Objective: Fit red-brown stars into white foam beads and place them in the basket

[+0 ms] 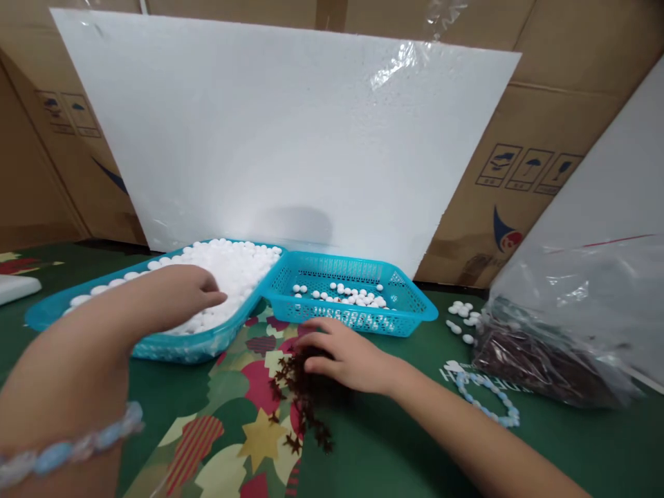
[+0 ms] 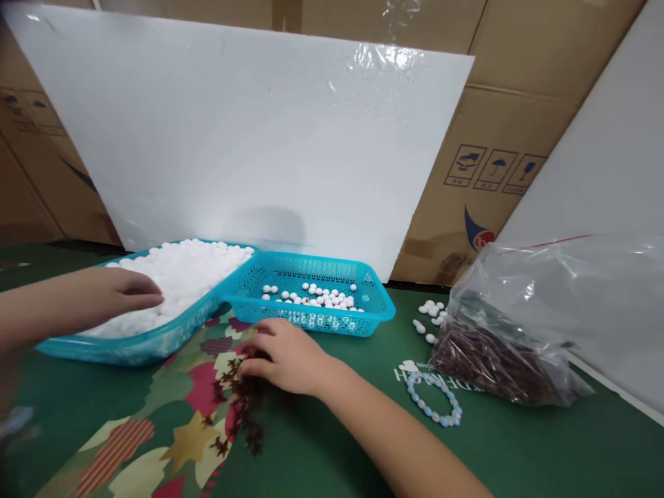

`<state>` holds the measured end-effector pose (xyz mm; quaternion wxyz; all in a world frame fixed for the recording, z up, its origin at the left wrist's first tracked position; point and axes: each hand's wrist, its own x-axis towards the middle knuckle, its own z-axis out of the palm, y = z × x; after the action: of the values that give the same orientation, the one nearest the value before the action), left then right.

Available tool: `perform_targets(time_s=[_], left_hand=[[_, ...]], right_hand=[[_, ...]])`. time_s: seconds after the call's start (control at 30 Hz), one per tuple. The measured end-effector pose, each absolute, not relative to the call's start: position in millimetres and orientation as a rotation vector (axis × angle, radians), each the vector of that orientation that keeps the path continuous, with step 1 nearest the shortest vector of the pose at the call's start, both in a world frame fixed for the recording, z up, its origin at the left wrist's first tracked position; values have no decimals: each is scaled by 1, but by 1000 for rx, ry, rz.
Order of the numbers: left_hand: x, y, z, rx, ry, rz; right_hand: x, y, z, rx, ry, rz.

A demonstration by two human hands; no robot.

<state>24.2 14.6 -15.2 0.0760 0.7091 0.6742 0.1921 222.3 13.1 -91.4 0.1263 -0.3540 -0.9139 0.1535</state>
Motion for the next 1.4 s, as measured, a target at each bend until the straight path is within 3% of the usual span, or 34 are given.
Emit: perform_targets(time_s=[0.2,0.43,0.63,0.97,1.4], left_hand=[[65,-15,-55,2329,1605,329],[57,-13,-105,2332,1300,78],[65,3,-118,2242,1218,278],[75,3,-113,2217,1241,300],[87,29,-111,2168,1332,574]], right_hand=[[259,9,-117,-1446,-2309,531],[241,12,-123,-1383,-2206,789],[226,27,-121,-1287,-2101,862],[216,11,-129,-1298,-1903,899],[217,34,-118,-1146,-2294,690]])
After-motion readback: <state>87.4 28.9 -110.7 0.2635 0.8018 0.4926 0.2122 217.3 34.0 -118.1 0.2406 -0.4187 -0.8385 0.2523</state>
